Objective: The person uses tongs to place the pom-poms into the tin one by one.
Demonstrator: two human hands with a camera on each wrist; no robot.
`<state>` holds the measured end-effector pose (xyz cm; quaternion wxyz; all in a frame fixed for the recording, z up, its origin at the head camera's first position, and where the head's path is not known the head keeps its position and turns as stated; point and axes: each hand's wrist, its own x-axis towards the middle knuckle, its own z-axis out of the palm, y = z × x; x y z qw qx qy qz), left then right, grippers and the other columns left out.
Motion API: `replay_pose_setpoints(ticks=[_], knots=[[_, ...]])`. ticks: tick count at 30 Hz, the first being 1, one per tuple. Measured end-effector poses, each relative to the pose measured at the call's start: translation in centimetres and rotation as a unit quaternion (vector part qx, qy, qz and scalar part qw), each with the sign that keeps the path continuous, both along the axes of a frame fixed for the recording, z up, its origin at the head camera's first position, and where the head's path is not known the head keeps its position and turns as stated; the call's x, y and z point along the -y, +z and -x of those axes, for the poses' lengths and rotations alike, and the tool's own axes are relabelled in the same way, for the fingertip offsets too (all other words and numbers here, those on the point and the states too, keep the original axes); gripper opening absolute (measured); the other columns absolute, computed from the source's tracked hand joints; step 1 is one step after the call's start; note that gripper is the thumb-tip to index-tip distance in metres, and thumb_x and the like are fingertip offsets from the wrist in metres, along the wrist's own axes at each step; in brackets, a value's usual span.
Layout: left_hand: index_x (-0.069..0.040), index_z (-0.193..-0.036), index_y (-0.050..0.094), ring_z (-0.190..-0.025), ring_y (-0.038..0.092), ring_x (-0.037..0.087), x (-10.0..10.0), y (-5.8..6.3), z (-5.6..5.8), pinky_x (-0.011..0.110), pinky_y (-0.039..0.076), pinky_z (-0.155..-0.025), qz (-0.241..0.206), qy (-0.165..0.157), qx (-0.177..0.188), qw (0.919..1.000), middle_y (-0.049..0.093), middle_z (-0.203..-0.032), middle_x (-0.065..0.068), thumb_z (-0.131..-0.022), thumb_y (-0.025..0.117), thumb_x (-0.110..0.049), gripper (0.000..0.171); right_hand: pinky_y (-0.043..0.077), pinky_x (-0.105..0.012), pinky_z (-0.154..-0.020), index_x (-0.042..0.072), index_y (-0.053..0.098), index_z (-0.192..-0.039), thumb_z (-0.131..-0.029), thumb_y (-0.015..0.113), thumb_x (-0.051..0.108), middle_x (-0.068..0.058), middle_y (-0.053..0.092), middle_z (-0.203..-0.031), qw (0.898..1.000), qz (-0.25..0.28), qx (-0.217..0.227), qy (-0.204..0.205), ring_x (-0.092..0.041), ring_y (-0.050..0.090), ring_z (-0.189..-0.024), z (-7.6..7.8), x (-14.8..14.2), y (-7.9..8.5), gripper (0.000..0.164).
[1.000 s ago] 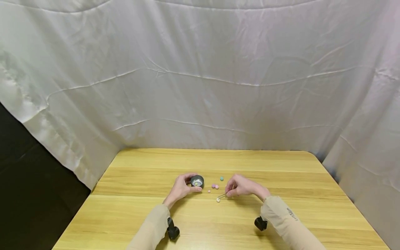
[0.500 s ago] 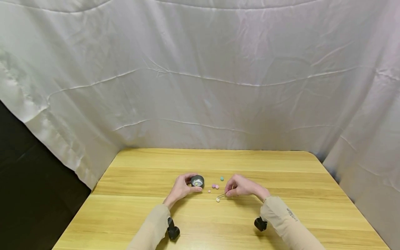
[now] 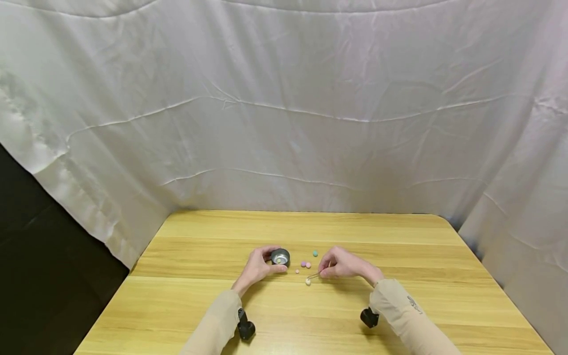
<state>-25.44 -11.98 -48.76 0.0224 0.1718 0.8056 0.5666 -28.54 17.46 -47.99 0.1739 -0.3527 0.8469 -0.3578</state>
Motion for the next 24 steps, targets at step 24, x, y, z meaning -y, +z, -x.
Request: replay_pose_setpoints(ticks=[24], knots=[[0.0,-0.127,0.065,-0.108,0.069,0.033,0.3,-3.8,2.4,0.041,0.057,-0.093,0.036,0.023,-0.004,0.9991,0.07,-0.121,0.02,-0.077,0.088,-0.013,0.057,0.042,-0.016,-0.053,-0.003,0.076,-0.096,-0.095,0.069,0.009,-0.021,0.074,-0.081,0.998,0.045,-0.009,-0.043,-0.002,0.051,-0.057,0.3,0.8,0.1,0.014]])
